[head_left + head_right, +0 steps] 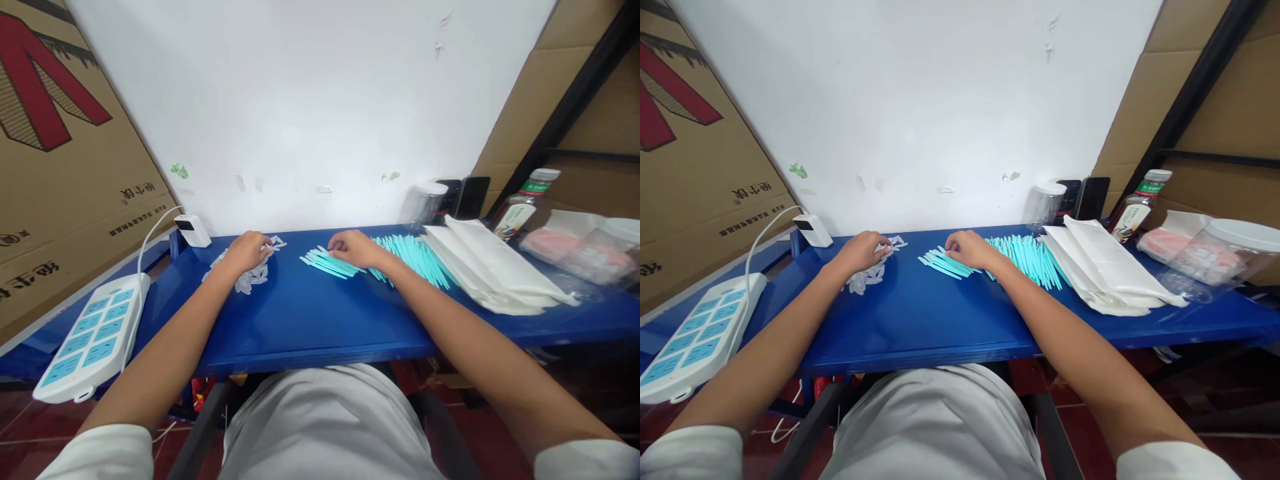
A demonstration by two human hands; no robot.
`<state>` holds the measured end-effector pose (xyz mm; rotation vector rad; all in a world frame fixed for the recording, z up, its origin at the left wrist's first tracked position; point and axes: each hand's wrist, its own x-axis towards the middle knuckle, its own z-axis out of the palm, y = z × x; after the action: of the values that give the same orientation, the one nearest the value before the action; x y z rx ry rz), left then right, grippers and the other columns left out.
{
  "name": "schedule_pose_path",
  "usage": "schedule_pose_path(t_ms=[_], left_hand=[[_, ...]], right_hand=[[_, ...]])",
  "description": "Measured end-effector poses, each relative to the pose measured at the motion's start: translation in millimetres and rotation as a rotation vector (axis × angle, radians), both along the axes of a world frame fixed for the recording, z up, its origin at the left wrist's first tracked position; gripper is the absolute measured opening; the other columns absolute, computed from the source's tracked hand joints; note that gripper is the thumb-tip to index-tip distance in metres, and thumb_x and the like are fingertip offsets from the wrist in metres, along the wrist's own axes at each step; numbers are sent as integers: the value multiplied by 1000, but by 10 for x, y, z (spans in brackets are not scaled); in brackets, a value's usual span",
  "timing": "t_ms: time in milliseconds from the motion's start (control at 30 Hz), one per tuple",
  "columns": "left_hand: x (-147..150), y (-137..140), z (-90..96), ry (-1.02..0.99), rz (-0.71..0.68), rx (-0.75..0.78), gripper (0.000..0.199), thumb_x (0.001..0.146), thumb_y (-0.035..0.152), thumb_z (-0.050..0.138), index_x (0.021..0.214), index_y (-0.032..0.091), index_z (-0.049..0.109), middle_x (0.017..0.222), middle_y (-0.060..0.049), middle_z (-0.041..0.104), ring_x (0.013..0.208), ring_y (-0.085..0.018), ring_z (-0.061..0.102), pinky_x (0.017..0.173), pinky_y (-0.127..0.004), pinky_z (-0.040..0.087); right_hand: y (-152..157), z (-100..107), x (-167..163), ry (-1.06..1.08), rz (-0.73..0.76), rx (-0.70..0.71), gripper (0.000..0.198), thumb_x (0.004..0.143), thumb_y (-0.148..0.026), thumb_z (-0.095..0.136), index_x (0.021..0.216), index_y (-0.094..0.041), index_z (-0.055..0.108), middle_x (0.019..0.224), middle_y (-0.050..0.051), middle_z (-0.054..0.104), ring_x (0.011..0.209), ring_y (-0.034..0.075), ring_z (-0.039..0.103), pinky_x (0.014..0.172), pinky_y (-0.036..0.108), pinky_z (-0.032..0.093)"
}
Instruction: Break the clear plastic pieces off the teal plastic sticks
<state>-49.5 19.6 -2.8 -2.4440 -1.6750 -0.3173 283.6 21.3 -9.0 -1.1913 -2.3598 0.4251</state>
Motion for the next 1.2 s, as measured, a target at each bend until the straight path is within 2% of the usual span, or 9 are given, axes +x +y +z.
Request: schedule_pose_path(t_ms=[67, 133, 267, 400, 500, 667, 867, 1000, 1200], left_hand=[[0, 27, -41, 25, -4, 7, 38, 96, 32, 53, 120, 16, 77, 118, -19, 73, 110, -38, 66, 86, -41, 50], [17, 54, -88, 23, -32, 6, 37, 96, 31, 52, 120, 17, 77, 121, -19, 72, 113, -38, 65, 89, -42, 50], [55, 98, -164, -16, -48, -2, 27, 94, 31, 57, 102, 18, 79, 114, -18, 72, 112, -37, 64, 91, -42, 49], [63, 122, -203, 1, -16, 17, 20, 92, 31, 59, 92, 19, 75, 102, -17, 71, 104, -34, 63, 85, -40, 49], [59, 136, -224, 72, -9, 32, 17, 90, 27, 57, 93, 20, 73, 99, -15, 72, 101, -32, 63, 80, -38, 48], [60, 140, -239, 55, -31, -8, 17, 86, 22, 55, 93, 19, 71, 91, -13, 71, 91, -30, 65, 71, -35, 44], [223, 54, -238, -275, -166, -13, 39, 97, 34, 48, 127, 18, 68, 94, -10, 72, 87, -26, 66, 78, -34, 47], [418, -72, -175, -563, -232, -15, 37, 98, 45, 54, 115, 20, 75, 101, -10, 75, 89, -24, 68, 79, -34, 50], [535, -190, -53, -955, -199, -153, 46, 81, 58, 78, 99, 16, 77, 93, -14, 80, 83, -25, 72, 74, -34, 53]], right_hand=[[-16, 46, 4, 16, 38, -24, 14, 93, -26, 67, 98, -16, 76, 94, 8, 79, 86, 20, 72, 73, 26, 51], [12, 99, 66, 2, -12, 0, 15, 94, -26, 65, 96, -16, 77, 94, 8, 79, 86, 20, 71, 74, 26, 51], [131, 193, 316, -201, -290, 137, 19, 94, -29, 66, 101, -17, 79, 101, 11, 79, 91, 24, 71, 78, 31, 50], [184, 254, 542, -433, -522, 84, 24, 92, -35, 68, 100, -16, 80, 106, 17, 78, 96, 28, 71, 79, 34, 51], [170, 282, 612, -535, -560, -40, 30, 89, -41, 72, 99, -14, 79, 106, 19, 78, 95, 29, 72, 76, 34, 52], [161, 282, 590, -599, -498, -146, 44, 84, -52, 76, 100, -12, 78, 108, 24, 76, 93, 32, 73, 72, 36, 53], [176, 241, 500, -638, -421, -154, 34, 89, -44, 71, 95, -11, 77, 93, 22, 77, 86, 32, 73, 68, 36, 51], [143, 261, 470, -557, -449, -121, 30, 91, -43, 69, 93, -14, 78, 88, 18, 77, 85, 28, 72, 70, 33, 49], [145, 278, 452, -323, -452, -47, 33, 94, -46, 66, 83, -17, 75, 85, 14, 77, 74, 23, 68, 62, 31, 42]])
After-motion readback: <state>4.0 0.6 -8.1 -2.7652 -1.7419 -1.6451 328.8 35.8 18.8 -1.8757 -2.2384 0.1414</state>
